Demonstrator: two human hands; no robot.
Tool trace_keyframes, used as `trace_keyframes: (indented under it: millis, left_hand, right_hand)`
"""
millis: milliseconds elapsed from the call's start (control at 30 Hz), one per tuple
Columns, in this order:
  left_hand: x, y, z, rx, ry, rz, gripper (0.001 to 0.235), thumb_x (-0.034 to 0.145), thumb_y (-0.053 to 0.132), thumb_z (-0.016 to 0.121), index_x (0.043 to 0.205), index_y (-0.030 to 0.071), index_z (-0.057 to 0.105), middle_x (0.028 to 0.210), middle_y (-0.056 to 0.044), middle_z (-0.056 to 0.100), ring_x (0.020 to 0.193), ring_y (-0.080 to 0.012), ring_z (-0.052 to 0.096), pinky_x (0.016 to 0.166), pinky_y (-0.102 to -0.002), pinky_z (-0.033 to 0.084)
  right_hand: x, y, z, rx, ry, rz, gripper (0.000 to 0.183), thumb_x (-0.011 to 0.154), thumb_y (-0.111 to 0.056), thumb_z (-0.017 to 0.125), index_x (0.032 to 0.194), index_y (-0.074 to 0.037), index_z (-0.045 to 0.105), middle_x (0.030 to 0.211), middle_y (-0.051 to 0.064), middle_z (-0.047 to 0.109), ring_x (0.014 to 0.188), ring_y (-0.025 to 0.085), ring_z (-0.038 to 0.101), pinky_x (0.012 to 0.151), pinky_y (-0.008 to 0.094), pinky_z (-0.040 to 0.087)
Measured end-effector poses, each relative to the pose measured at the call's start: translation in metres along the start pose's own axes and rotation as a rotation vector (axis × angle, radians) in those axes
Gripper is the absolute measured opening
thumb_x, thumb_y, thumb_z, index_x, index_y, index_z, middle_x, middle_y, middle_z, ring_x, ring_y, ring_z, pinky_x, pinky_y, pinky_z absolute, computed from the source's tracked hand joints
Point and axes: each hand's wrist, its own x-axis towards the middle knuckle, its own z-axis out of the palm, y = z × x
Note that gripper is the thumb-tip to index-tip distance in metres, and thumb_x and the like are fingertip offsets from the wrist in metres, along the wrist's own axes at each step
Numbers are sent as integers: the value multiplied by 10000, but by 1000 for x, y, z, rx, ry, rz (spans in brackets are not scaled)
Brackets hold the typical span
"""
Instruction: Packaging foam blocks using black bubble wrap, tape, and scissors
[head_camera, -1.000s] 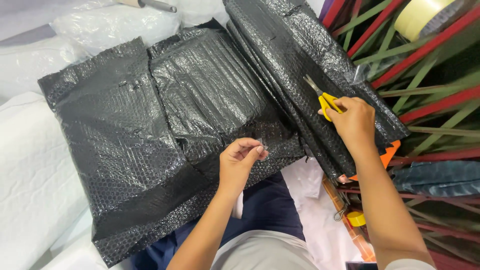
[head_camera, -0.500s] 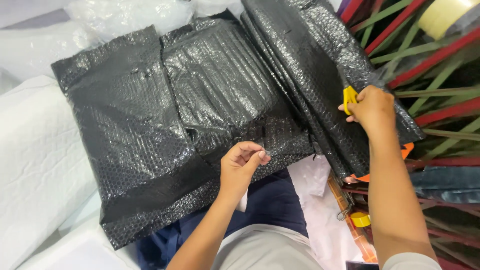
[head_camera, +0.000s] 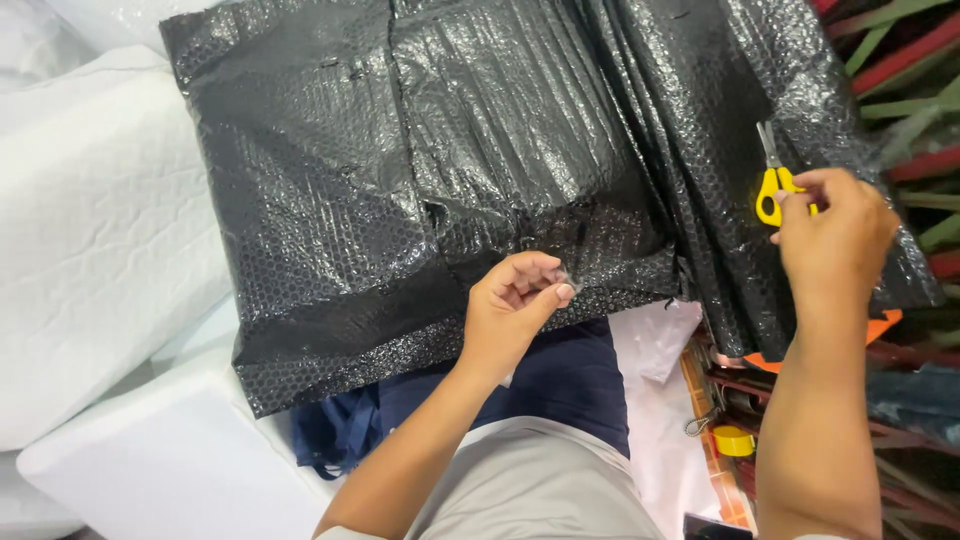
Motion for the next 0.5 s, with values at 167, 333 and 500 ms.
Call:
trace_keyframes:
  millis: [167,333,500]
  left_hand:
    - [-11,-5,-10,5,-5,-62,297,865,-36,762,1132,61,675,991,-77,722,938,-112,691,867,-252,617]
    - [-27,-13,-18,30,88,-121,329,831,-77,746,1149,-15,694,988,-137,730,856,-145,725,779,-247,657]
    - [-43,-14,-32,-98,151,-220,358,817,-96,751,1162,-66,661,952,-166,695,791,-159,729,723,-280,666]
  right_hand:
    - [-46,-162,-56,512,-265,-367,407,934,-55,788,1316,-123,664,1298,149,625,835,211,675,774,331,551]
    - [-78,-224,-33,447,75,-703,131,891,-73,776,955,-186,780,1020,57,699,776,196,712,670,310,570]
    - [-95,-230,-9,609,166,-755,135,804,22,823,863,-86,769,956,88,725,727,219,716,640,325,600]
